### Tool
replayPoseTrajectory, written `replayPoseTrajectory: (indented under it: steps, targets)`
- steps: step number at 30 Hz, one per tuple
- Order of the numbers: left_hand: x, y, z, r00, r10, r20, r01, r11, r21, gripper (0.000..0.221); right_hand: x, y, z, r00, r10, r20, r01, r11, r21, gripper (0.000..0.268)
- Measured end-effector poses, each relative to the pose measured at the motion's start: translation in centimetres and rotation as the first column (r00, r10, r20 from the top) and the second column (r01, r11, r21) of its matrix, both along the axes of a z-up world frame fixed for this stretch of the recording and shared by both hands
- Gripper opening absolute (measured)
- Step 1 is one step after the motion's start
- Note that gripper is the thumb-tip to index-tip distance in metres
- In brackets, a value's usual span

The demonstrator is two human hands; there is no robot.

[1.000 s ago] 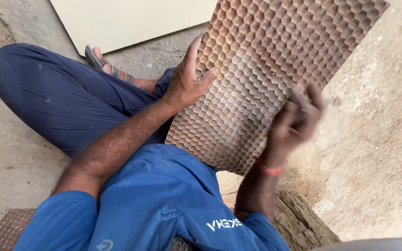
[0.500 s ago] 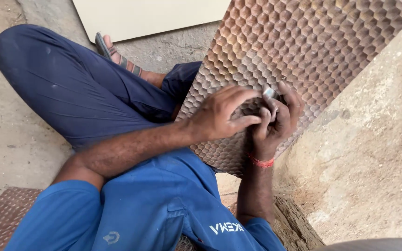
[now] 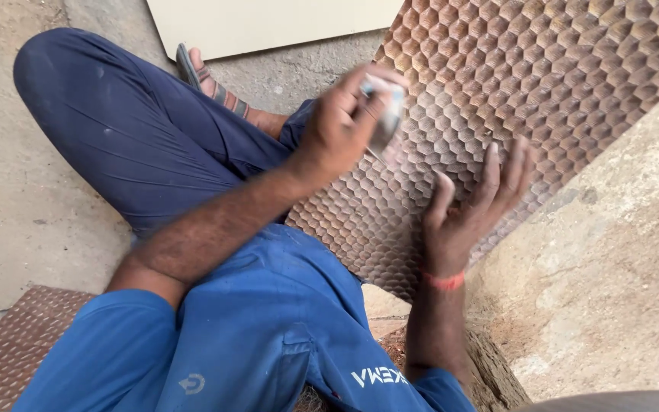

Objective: The person sits on the floor with a carved wooden panel on their lap and rubs a small abrasive block over its textured surface, working across different areas. They lift and reposition the panel and continue rubbing the surface with the block.

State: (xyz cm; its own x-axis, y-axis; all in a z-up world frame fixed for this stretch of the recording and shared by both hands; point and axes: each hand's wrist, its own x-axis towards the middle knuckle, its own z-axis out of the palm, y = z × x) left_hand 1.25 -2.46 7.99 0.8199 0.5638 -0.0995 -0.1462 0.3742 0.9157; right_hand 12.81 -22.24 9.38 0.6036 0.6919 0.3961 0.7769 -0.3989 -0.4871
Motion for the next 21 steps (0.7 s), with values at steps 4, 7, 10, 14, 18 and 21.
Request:
replayPoseTrajectory:
  steps: [4, 7, 10, 14, 18, 21]
  targets:
    - [-1.3, 2.9, 0.2, 0.945, 0.141, -0.297, 0.008, 0.893, 0.449, 0.015, 0.5, -2.4, -1.1, 0.936, -0.185, 0.299, 0.260, 0.936, -0.236, 0.064]
    - [-0.9, 3.2, -1.1, 0.933, 0.188, -0.308, 0.038, 0.798, 0.602, 0.015, 0.0, -2.1, -1.0, 0.920, -0.290, 0.263, 0.351, 0.907, -0.230, 0.070]
    - [-0.3, 2.6, -2.0, 0.956, 0.165, -0.242, 0.050, 0.722, 0.690, 0.017, -0.3, -2.1, -0.1, 0.932, -0.324, 0.165, 0.356, 0.903, -0.239, 0.076]
    - [1.0, 2.6, -1.2, 0.970, 0.140, -0.198, 0.063, 0.641, 0.765, 0.016, 0.3, -2.4, -0.8, 0.937, -0.317, 0.150, 0.346, 0.903, -0.253, 0.075]
    - [2.5, 2.8, -1.7, 0.964, 0.179, -0.199, 0.071, 0.545, 0.836, 0.017, 0.3, -2.1, -0.4, 0.936, -0.320, 0.148, 0.349, 0.896, -0.273, 0.073]
    - [3.3, 2.7, -1.7, 0.963, 0.205, -0.172, 0.063, 0.451, 0.890, 0.020, 0.1, -1.9, 0.3, 0.936, -0.330, 0.125, 0.353, 0.883, -0.310, 0.073]
